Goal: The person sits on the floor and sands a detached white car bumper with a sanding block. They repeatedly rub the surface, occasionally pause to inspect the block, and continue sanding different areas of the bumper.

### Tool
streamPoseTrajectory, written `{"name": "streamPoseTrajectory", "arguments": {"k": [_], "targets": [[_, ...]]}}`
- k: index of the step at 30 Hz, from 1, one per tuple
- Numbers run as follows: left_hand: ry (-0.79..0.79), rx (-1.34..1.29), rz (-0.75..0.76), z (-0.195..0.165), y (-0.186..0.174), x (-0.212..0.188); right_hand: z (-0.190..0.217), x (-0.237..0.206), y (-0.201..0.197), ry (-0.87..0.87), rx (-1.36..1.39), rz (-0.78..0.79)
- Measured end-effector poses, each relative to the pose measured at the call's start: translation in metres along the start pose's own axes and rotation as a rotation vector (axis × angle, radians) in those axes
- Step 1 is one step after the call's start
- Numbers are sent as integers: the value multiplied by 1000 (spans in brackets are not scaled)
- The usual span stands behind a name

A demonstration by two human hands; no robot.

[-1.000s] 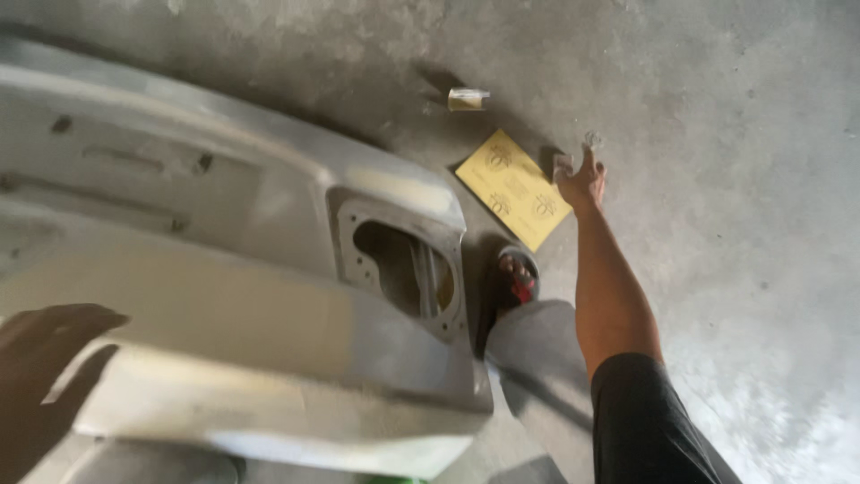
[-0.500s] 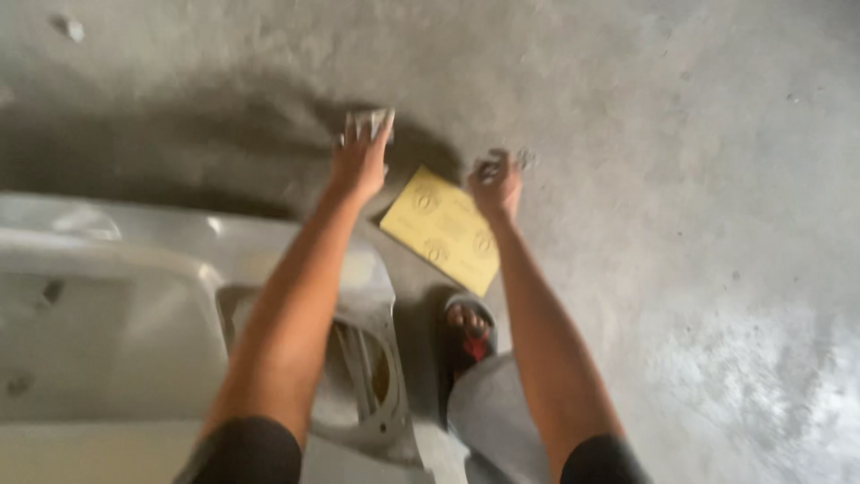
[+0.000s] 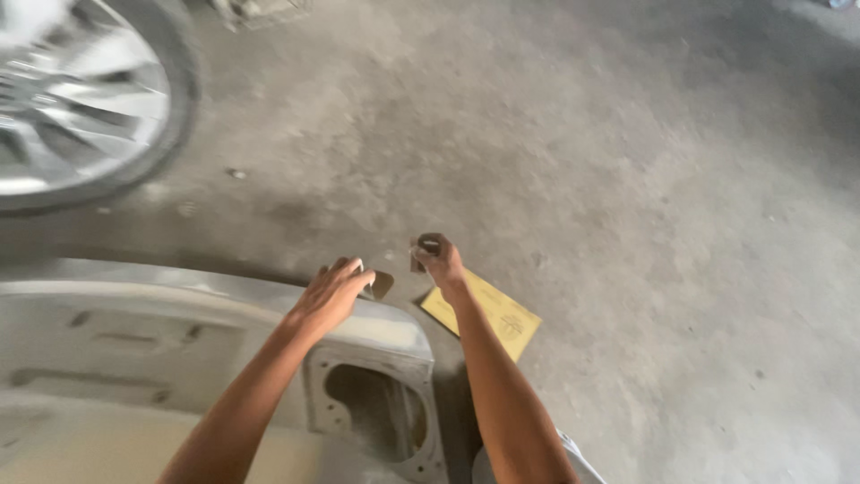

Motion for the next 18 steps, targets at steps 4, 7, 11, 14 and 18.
{"name": "streamPoseTrajectory", "arguments": {"k": [4, 7, 11, 14, 18], "targets": [[-103, -108, -195, 16, -62, -99, 45, -34, 82, -96, 309, 341], [-350, -271, -132, 25, -80, -172, 80, -92, 153, -222, 356, 675], [-389, -530, -416, 22, -83, -247, 103, -179, 218, -166, 53, 644], [-310, -525, -676, 12, -76, -295, 113, -235, 230, -236, -210, 562], [-400, -815, -821, 8, -62, -341, 123, -279, 225, -461, -572, 519]]}}
Point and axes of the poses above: each hand's wrist, its own x-axis towards the middle knuckle, its own y-axis out of the palm, z = x × y, the point moved 3 cm from there along x, towards the middle knuckle, and after that the axes turned 1 degree about -z, right-handed, at the moved point
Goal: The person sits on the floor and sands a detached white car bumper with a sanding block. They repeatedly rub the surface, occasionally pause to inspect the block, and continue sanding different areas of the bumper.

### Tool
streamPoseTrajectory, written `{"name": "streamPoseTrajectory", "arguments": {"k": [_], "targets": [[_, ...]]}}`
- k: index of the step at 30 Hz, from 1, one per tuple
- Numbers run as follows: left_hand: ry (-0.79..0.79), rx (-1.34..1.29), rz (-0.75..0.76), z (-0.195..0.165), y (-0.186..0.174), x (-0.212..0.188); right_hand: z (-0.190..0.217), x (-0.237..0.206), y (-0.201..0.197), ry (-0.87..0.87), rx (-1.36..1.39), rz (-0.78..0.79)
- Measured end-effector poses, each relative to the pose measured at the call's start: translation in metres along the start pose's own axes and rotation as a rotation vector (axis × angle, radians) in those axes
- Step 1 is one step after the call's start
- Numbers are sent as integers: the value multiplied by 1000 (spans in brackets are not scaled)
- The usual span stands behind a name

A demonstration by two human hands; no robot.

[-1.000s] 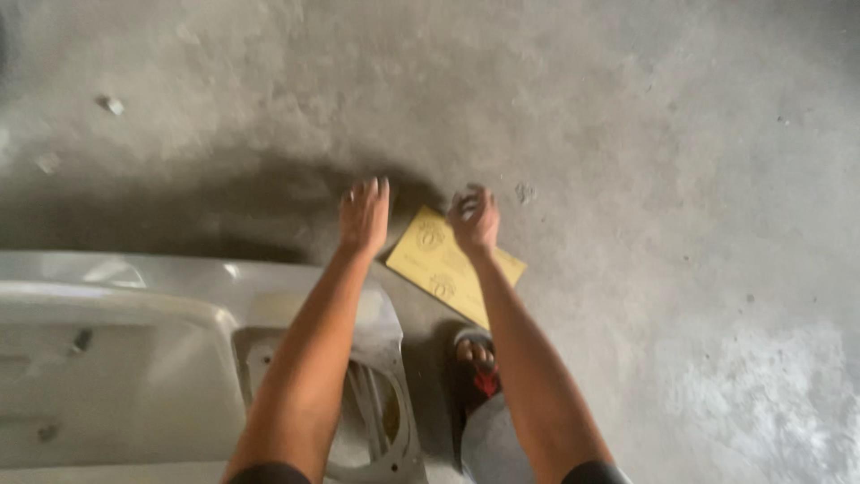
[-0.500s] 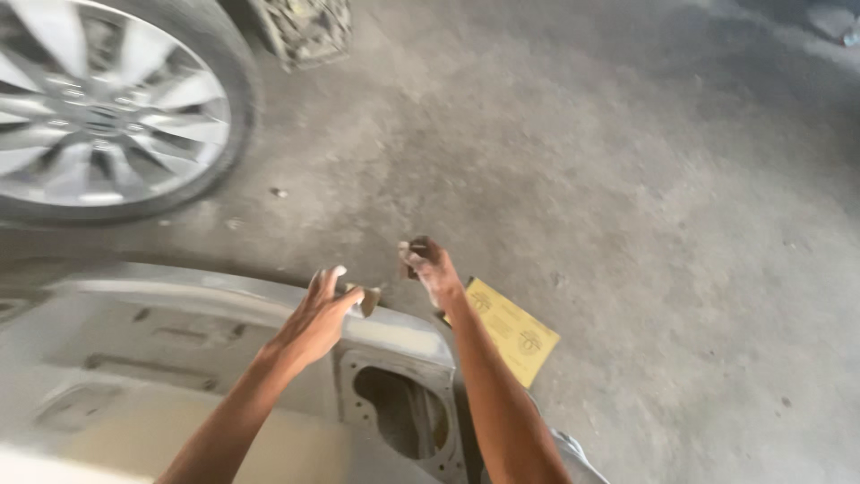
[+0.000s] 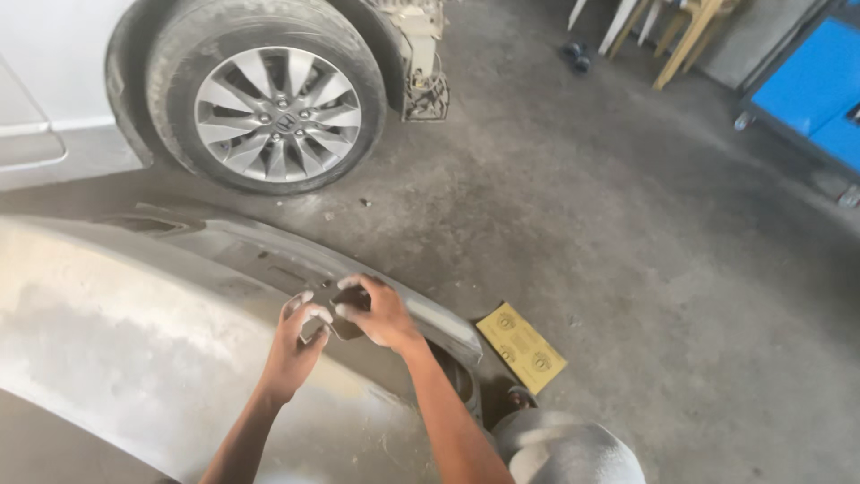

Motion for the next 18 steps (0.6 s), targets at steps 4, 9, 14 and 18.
{"name": "streamPoseTrajectory", "arguments": {"k": [4, 9, 14, 18], "targets": [[239, -103, -36, -14, -10, -29, 15, -33, 4, -47, -277, 44], [143, -210, -13, -26, -14, -48, 46, -65, -8, -111, -228, -88], [236, -177, 21, -42, -17, -61, 89, -90, -12, -365, -255, -124], [247, -186, 34, -44, -14, -66, 107, -106, -12, -426, -347, -154]]}}
Point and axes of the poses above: each hand's wrist, its own x-axis towards the middle knuckle, its own y-axis out of the palm, z = x × y, the point moved 3 cm from there along x, towards the middle knuckle, and after that the axes turned 1 degree about -z, right-handed, at the moved point
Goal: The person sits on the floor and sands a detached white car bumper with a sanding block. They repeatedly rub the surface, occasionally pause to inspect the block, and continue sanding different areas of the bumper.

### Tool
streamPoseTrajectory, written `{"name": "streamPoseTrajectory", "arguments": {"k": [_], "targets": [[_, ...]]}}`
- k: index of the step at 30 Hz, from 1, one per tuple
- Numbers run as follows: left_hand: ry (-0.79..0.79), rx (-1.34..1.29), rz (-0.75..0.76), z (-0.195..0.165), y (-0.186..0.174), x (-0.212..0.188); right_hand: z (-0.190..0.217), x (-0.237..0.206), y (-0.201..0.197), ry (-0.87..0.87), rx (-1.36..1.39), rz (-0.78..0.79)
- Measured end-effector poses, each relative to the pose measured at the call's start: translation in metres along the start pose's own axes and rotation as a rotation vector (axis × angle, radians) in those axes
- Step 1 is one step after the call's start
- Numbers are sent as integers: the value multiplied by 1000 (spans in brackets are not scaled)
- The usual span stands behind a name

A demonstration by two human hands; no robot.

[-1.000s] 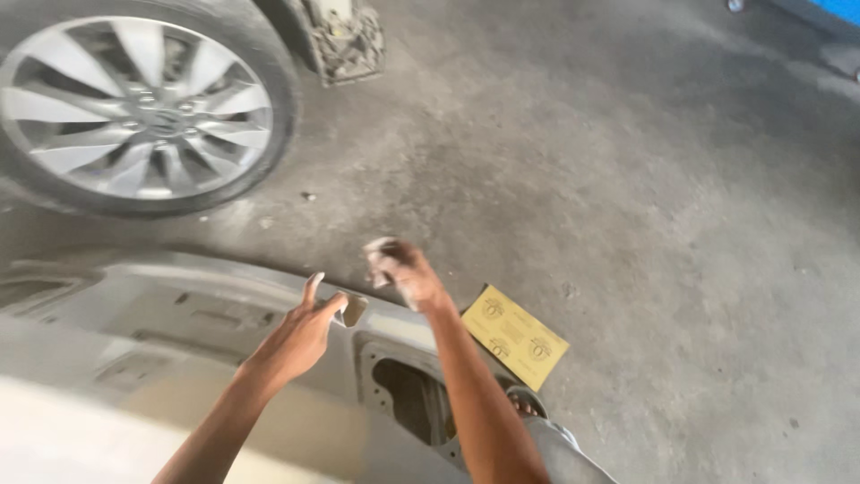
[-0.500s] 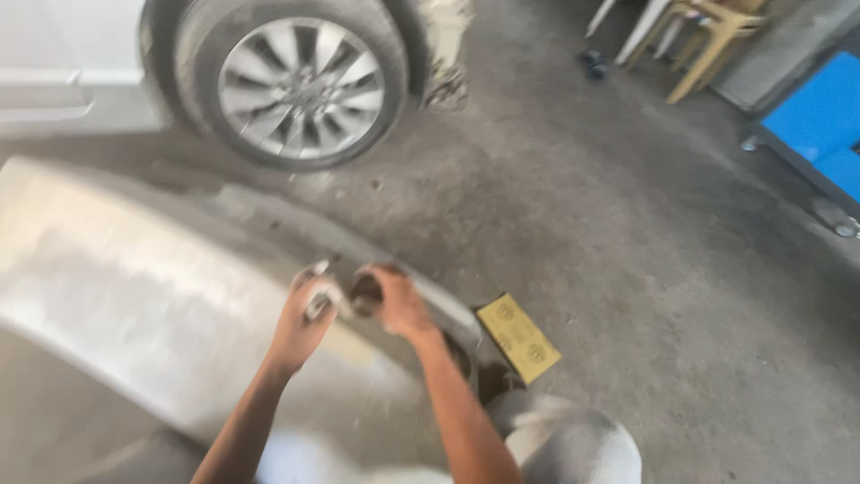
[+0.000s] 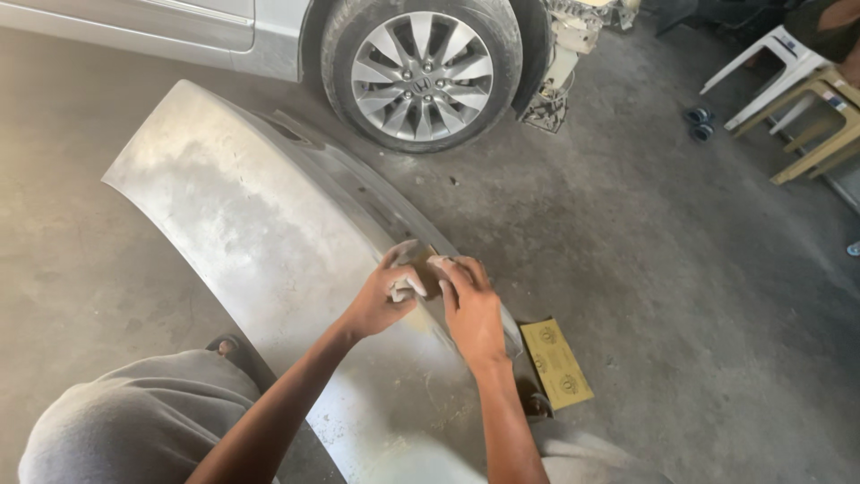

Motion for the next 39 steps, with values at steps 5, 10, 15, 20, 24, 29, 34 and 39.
{"name": "streamPoseTrajectory", "arguments": {"k": [5, 10, 15, 20, 24, 29, 34, 39], "targets": [[14, -57, 49, 3, 5, 0, 1, -4, 5, -47, -91, 20], [18, -200, 53, 3, 10, 0, -29, -2, 12, 145, 136, -55], [-133, -408, -28, 4, 18, -1, -53, -11, 20, 301, 334, -128], [-200, -392, -50, 4, 22, -2, -49, -12, 20, 171, 10, -130], [-208, -466, -65, 5, 19, 0, -45, -5, 10, 122, 58, 7], [-292, -492, -66, 7, 17, 1, -44, -4, 6, 172, 136, 231], [-271, -355, 15, -2, 19, -2, -41, -6, 10, 281, 50, 189], [-261, -240, 61, -8, 20, -3, -34, -5, 4, 329, 97, 310]]}}
Point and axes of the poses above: each hand's wrist, its own x-axis towards the middle knuckle, its own y-axis out of the palm, z = x × y, the point moved 3 cm from there along x, towards the middle knuckle, and after that the axes turned 1 degree about -z, right-handed, at the moved point
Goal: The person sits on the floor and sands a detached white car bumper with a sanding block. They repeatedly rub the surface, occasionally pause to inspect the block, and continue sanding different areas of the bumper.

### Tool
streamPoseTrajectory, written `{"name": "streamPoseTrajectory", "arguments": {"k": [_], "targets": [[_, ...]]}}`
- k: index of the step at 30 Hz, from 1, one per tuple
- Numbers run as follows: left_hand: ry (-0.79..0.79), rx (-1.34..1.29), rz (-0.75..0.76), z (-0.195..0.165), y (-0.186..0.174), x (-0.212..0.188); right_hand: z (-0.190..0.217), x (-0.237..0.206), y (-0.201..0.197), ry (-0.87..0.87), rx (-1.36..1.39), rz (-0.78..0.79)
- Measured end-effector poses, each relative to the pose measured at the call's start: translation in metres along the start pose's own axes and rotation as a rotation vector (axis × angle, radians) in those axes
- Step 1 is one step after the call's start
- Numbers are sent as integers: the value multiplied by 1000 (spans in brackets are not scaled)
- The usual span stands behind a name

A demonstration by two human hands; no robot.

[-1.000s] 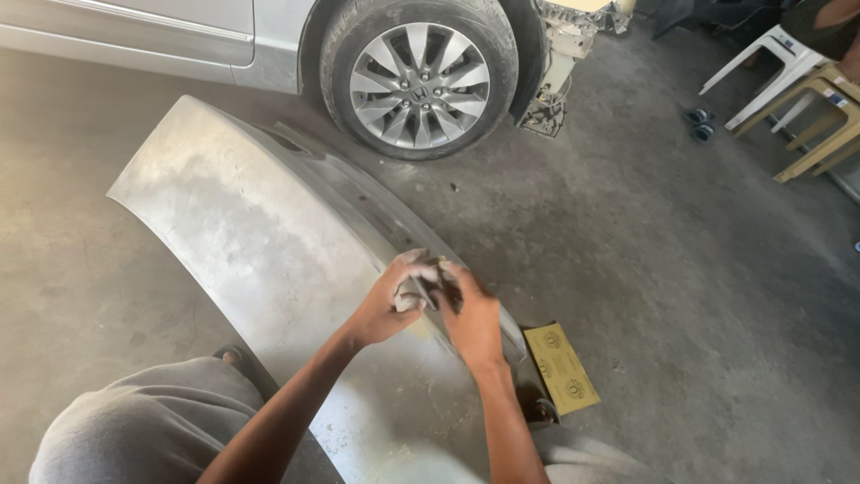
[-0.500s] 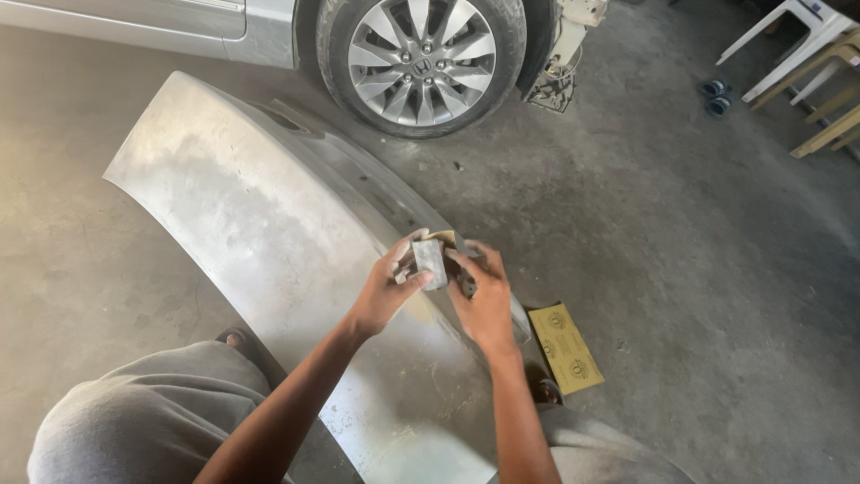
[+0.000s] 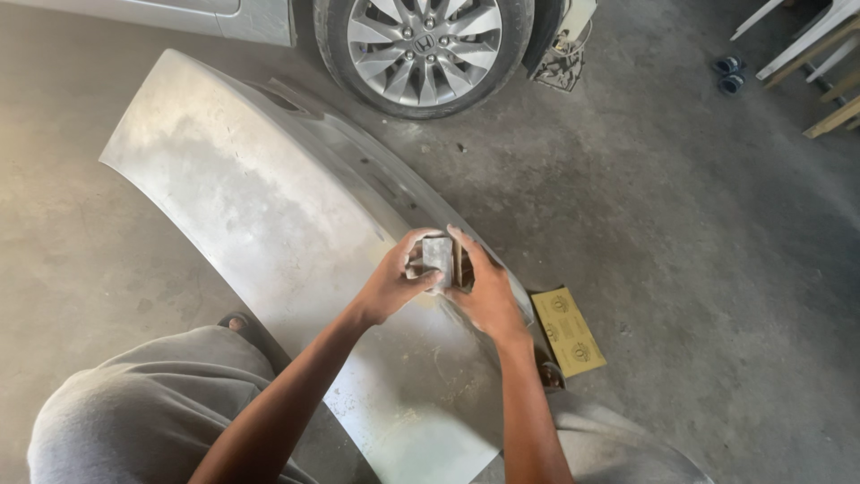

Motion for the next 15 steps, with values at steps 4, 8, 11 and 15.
{"name": "streamPoseTrajectory", "arguments": {"k": [4, 8, 11, 15], "targets": [[-71, 35, -48, 4, -2, 3, -4, 0, -4, 33, 62, 86], [-37, -63, -80, 11, -5, 5, -26, 1, 1, 78, 253, 47], [-53, -68, -126, 18, -6, 5, -40, 1, 13, -3, 442, -3], [22, 68, -125, 18, -8, 2, -53, 4, 36, -19, 610, -66]]}}
Point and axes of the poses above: each hand's wrist, its own x-axis towards the middle knuckle, its own y-axis out of the palm, z = x × y, the point moved 3 cm from there along x, towards the middle knuckle, and after that the axes turned 1 degree about -z, right-handed, at the moved point
